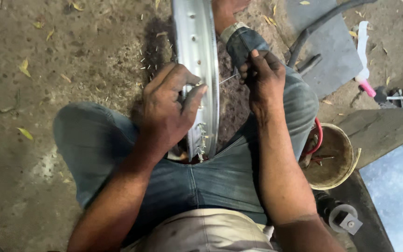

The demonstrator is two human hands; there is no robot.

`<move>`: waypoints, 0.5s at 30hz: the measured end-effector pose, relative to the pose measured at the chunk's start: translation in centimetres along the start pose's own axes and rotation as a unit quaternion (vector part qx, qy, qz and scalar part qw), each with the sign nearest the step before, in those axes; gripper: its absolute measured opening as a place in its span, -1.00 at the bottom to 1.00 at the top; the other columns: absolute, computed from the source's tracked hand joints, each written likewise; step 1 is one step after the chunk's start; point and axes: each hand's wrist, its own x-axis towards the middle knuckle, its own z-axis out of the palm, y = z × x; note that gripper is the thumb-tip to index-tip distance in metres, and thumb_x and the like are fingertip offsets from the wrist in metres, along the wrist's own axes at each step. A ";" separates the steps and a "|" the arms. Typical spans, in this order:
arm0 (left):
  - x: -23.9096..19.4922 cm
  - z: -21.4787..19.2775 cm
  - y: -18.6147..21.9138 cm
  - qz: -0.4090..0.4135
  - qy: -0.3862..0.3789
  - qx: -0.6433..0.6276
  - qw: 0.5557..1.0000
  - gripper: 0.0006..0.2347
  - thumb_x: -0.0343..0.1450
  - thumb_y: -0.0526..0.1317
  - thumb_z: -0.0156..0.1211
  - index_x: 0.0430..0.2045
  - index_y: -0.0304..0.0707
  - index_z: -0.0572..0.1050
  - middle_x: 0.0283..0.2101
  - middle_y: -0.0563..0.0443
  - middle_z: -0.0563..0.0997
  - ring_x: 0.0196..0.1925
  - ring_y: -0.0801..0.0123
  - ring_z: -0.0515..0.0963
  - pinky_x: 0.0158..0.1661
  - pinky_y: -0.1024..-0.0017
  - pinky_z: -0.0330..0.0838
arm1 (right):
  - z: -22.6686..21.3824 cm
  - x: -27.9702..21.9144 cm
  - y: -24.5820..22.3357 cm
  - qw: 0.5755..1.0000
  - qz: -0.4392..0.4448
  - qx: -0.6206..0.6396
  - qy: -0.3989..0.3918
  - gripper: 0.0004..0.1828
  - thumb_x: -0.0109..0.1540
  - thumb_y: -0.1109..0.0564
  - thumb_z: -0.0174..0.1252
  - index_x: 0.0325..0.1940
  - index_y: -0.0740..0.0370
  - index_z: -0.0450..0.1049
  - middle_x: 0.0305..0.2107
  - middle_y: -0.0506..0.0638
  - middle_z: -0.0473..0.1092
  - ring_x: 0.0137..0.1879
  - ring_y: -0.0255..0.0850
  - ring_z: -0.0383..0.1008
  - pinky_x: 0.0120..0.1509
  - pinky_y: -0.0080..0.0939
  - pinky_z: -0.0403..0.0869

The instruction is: The person sits on the ground and uses a spoke wrench to tighten the spokes of a motorcycle wheel rim. They rotate the wheel periodically to access different sections of the spokes.

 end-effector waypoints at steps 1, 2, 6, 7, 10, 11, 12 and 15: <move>0.0 -0.1 -0.2 0.027 0.002 0.001 1.000 -0.91 0.42 -0.39 0.30 -0.29 -0.38 0.52 -0.28 -0.10 0.57 -0.33 0.23 0.65 -0.35 0.34 0.51 | 0.1 0.0 0.1 1.000 0.008 -0.009 0.007 -0.82 0.34 0.09 0.19 -0.29 0.23 0.48 -0.54 -0.01 0.45 -0.49 -0.28 0.40 -0.38 -0.27 0.39; -0.1 -0.2 -0.3 0.054 0.004 0.001 0.999 -0.90 0.42 -0.41 0.29 -0.24 -0.39 0.53 -0.28 -0.11 0.56 -0.31 0.23 0.64 -0.31 0.32 0.52 | 0.2 0.0 0.3 1.000 0.011 -0.022 0.003 -0.81 0.35 0.09 0.20 -0.30 0.23 0.46 -0.54 -0.01 0.45 -0.49 -0.28 0.39 -0.39 -0.26 0.38; 0.1 -0.8 -0.8 0.086 -0.004 0.040 0.995 -0.91 0.44 -0.45 0.27 -0.25 -0.33 0.53 -0.30 -0.11 0.56 -0.28 0.22 0.66 -0.26 0.29 0.52 | 0.6 0.3 0.6 0.999 -0.003 -0.038 -0.005 -0.81 0.35 0.10 0.20 -0.30 0.24 0.46 -0.54 0.00 0.45 -0.49 -0.28 0.39 -0.38 -0.27 0.38; 0.0 -0.7 -0.8 0.079 -0.003 0.042 0.996 -0.91 0.44 -0.43 0.30 -0.29 -0.34 0.51 -0.30 -0.11 0.56 -0.28 0.20 0.66 -0.26 0.27 0.51 | 0.5 0.3 0.6 0.999 -0.009 -0.034 -0.008 -0.82 0.35 0.11 0.20 -0.29 0.24 0.47 -0.53 0.00 0.46 -0.49 -0.28 0.40 -0.37 -0.27 0.38; 0.1 -0.5 -1.0 0.066 0.003 0.040 0.997 -0.88 0.42 -0.38 0.34 -0.34 -0.34 0.47 -0.31 -0.12 0.56 -0.29 0.16 0.65 -0.26 0.25 0.50 | 0.5 0.3 0.7 0.999 -0.007 -0.040 -0.001 -0.81 0.36 0.10 0.21 -0.29 0.25 0.47 -0.52 0.00 0.46 -0.48 -0.29 0.39 -0.36 -0.28 0.38; 0.3 -0.4 -0.9 0.068 0.006 0.036 0.997 -0.88 0.42 -0.38 0.33 -0.34 -0.33 0.47 -0.31 -0.11 0.56 -0.28 0.16 0.66 -0.26 0.25 0.51 | 0.6 0.3 0.7 0.999 -0.007 -0.045 -0.006 -0.80 0.36 0.11 0.21 -0.30 0.26 0.46 -0.52 0.00 0.45 -0.48 -0.28 0.40 -0.36 -0.28 0.38; 0.4 -0.4 -0.7 0.071 0.010 0.031 0.997 -0.89 0.42 -0.38 0.31 -0.33 -0.32 0.46 -0.30 -0.11 0.56 -0.27 0.16 0.66 -0.26 0.26 0.52 | 0.7 0.2 0.7 0.999 -0.006 -0.049 -0.011 -0.79 0.36 0.11 0.22 -0.31 0.26 0.44 -0.52 0.00 0.44 -0.47 -0.28 0.41 -0.36 -0.27 0.39; 0.3 -1.0 -0.3 0.105 0.019 0.045 0.993 -0.83 0.37 -0.41 0.27 -0.19 -0.36 0.52 -0.22 -0.20 0.56 -0.23 0.00 0.63 -0.21 0.20 0.51 | 1.2 -0.2 0.6 0.999 0.003 -0.051 -0.016 -0.81 0.33 0.11 0.20 -0.31 0.25 0.45 -0.53 -0.02 0.45 -0.48 -0.28 0.43 -0.38 -0.26 0.41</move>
